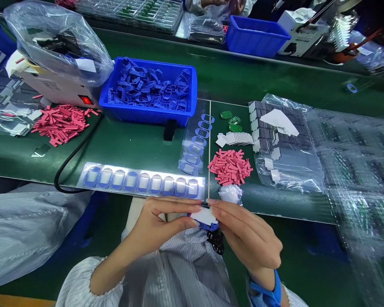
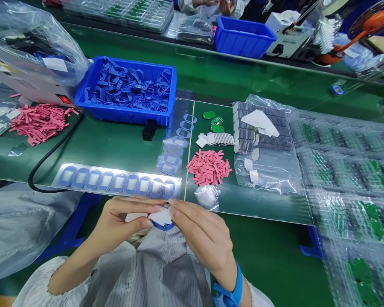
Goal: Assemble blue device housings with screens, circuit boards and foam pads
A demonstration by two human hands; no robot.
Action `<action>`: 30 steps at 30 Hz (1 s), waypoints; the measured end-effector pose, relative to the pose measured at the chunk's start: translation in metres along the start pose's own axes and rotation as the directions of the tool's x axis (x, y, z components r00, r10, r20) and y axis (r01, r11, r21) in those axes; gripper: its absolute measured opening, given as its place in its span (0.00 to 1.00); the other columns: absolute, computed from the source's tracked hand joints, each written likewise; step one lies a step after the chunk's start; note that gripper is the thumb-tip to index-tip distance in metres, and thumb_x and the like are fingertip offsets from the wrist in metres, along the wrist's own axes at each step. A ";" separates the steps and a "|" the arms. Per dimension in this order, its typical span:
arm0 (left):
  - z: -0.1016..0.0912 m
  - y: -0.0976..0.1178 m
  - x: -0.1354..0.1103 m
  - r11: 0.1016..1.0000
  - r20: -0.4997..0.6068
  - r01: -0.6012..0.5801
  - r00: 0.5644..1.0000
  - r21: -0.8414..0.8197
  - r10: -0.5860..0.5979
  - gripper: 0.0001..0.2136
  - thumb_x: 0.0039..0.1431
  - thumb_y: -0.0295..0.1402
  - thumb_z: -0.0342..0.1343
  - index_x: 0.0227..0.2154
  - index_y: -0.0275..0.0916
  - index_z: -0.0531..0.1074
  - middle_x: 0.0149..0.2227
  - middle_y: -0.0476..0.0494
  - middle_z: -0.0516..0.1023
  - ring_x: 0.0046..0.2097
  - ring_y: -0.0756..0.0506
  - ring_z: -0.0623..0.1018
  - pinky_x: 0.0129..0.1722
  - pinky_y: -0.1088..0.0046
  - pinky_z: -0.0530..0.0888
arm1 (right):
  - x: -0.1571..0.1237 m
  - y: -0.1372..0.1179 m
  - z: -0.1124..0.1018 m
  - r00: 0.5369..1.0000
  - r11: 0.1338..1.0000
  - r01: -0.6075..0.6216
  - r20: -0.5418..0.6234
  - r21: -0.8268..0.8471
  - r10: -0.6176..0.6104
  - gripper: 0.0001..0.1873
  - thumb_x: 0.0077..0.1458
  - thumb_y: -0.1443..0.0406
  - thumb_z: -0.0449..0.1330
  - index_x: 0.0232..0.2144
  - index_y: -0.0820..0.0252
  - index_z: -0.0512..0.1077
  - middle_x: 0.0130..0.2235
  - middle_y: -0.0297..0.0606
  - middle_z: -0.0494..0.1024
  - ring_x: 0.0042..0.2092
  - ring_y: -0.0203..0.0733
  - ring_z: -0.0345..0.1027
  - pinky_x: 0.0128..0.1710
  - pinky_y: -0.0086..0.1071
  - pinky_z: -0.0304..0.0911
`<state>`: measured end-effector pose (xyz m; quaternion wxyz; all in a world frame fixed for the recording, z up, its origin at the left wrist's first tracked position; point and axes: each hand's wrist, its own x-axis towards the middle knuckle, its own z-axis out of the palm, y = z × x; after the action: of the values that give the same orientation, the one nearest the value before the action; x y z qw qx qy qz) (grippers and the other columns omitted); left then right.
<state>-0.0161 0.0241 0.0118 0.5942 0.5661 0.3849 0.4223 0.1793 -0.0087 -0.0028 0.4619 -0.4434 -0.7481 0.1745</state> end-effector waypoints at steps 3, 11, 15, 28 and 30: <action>0.002 0.000 -0.002 0.993 -0.089 -0.091 0.991 0.076 0.097 0.13 0.46 0.28 0.67 0.37 0.48 0.80 0.37 0.45 0.84 0.39 0.41 0.83 0.41 0.65 0.81 | 0.001 -0.005 0.004 0.962 0.938 -0.256 -0.035 0.235 0.272 0.31 0.46 0.70 0.68 0.52 0.46 0.69 0.37 0.33 0.83 0.36 0.44 0.79 0.35 0.34 0.78; 0.007 -0.003 -0.005 0.752 -0.074 -0.400 0.858 0.524 0.508 0.34 0.43 0.32 0.69 0.56 0.43 0.65 0.37 0.44 0.85 0.35 0.44 0.83 0.37 0.69 0.80 | 0.000 -0.008 0.010 0.760 0.568 -0.599 0.177 0.565 0.625 0.13 0.48 0.68 0.67 0.39 0.54 0.77 0.27 0.35 0.82 0.26 0.37 0.77 0.26 0.23 0.73; 0.011 -0.008 -0.008 0.758 -0.087 -0.370 0.869 0.537 0.486 0.35 0.44 0.34 0.68 0.57 0.43 0.64 0.38 0.42 0.84 0.37 0.42 0.83 0.39 0.66 0.79 | -0.001 -0.004 0.010 0.728 0.552 -0.642 0.198 0.532 0.657 0.13 0.48 0.66 0.67 0.39 0.57 0.78 0.26 0.37 0.82 0.25 0.38 0.76 0.25 0.26 0.73; 0.025 -0.027 -0.003 0.495 0.444 0.604 0.796 -0.625 -0.412 0.23 0.53 0.50 0.56 0.49 0.45 0.72 0.37 0.42 0.83 0.36 0.44 0.83 0.33 0.75 0.78 | 0.027 -0.003 -0.010 0.779 0.675 -0.625 0.367 0.393 0.508 0.09 0.54 0.64 0.60 0.38 0.54 0.78 0.36 0.39 0.81 0.29 0.35 0.71 0.24 0.26 0.66; 0.028 -0.026 -0.001 0.470 0.453 0.603 0.796 -0.644 -0.401 0.23 0.51 0.47 0.60 0.50 0.46 0.72 0.38 0.43 0.82 0.35 0.45 0.83 0.32 0.77 0.78 | 0.029 -0.001 -0.012 0.790 0.703 -0.606 0.384 0.372 0.478 0.09 0.54 0.64 0.59 0.36 0.55 0.78 0.32 0.37 0.79 0.27 0.33 0.67 0.23 0.26 0.63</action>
<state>0.0112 0.0133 -0.0124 0.9140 0.1673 0.2448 0.2769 0.1839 0.0133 0.0194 0.3817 -0.4907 -0.5691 0.5382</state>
